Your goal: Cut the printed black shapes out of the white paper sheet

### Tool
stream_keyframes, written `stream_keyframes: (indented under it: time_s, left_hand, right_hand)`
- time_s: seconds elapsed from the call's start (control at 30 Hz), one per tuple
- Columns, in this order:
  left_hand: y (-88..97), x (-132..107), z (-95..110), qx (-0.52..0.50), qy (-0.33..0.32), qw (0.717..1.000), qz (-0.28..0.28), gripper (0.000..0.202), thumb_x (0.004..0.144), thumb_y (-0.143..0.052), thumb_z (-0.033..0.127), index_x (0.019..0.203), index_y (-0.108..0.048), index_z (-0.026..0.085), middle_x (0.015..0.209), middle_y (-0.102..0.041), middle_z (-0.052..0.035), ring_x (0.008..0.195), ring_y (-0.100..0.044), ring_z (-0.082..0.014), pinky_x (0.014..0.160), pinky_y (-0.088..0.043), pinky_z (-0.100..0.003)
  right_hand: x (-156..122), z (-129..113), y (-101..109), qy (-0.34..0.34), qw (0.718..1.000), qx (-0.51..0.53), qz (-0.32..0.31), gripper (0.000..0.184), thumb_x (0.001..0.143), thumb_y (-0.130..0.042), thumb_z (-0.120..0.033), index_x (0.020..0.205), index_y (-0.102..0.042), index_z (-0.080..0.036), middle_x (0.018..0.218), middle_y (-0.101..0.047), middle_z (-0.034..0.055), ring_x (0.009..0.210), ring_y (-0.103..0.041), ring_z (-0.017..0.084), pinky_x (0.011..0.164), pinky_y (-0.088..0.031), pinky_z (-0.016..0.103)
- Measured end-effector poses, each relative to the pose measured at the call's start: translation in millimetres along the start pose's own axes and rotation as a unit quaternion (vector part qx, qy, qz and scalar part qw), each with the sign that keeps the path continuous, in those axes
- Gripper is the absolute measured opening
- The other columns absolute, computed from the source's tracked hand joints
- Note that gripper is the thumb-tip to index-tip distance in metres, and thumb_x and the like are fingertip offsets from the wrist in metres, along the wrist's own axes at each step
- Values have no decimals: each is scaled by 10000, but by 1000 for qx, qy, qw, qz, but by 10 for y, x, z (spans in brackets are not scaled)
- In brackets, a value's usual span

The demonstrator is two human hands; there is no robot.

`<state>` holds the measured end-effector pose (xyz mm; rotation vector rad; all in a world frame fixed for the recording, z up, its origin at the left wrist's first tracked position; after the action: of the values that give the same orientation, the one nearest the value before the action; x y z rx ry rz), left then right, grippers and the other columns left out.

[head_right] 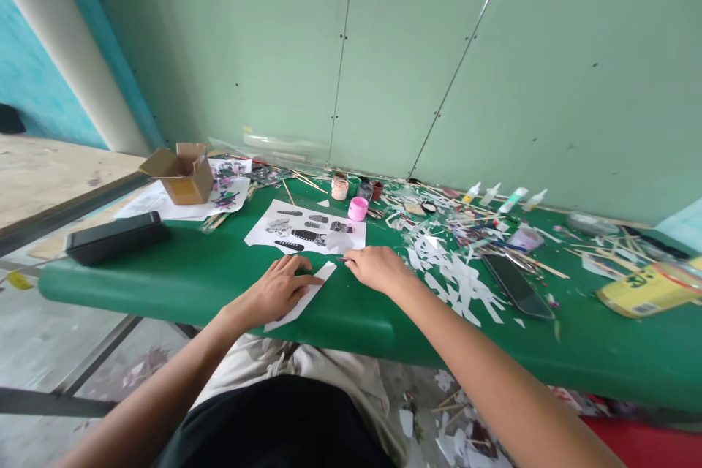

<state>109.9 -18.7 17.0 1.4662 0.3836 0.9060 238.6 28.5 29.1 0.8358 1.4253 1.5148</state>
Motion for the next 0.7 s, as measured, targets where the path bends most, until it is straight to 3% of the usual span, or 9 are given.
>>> stream_keyframes:
  time_s: [0.13,0.33,0.47,0.7]
  left_hand:
    - [52,100,2,58,-41,997,-37,418,914,-483,115,1157,-671,397,1089,-658,-19,988,-581,-222,852,-416,-374]
    - [45,-56,53,104,11,995,6,369,881,-466,60,1132,-675,232,1162,-699,-34,969,-627,-233,800,-462,-364]
    - [54,-241,61,81,35,994,70,289,940,-449,190,1145,-653,196,1278,-642,-79,1115,-609,-251,918,-499,-391]
    - [2,-298,-57,51,42,993,94,294,964,-446,301,1175,-645,257,1364,-580,-100,1270,-540,-260,1089,-416,-483]
  right_hand:
    - [-11,-85,-24,9,997,64,31,407,970,-373,-299,1325,-571,-311,1183,-707,10,993,-686,221,765,-511,300]
    - [-83,-291,-174,25,995,91,22,400,960,-400,-273,1321,-568,-317,1200,-700,-1,1033,-675,203,803,-509,290]
    - [-132,-321,-109,14,996,82,17,377,974,-379,-299,1290,-584,-310,1170,-711,12,1007,-681,200,768,-504,280]
    - [-110,-558,20,11,1000,-9,27,324,985,-321,-266,1157,-589,-203,897,-740,75,771,-714,231,613,-480,277]
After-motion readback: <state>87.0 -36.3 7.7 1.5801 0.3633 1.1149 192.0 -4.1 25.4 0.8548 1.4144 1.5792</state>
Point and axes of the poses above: each hand's wrist, its own x-axis towards the middle knuckle, its own y-axis out of the back of the hand, z = x × y, the point moved 10 cm from there along x, towards the middle knuckle
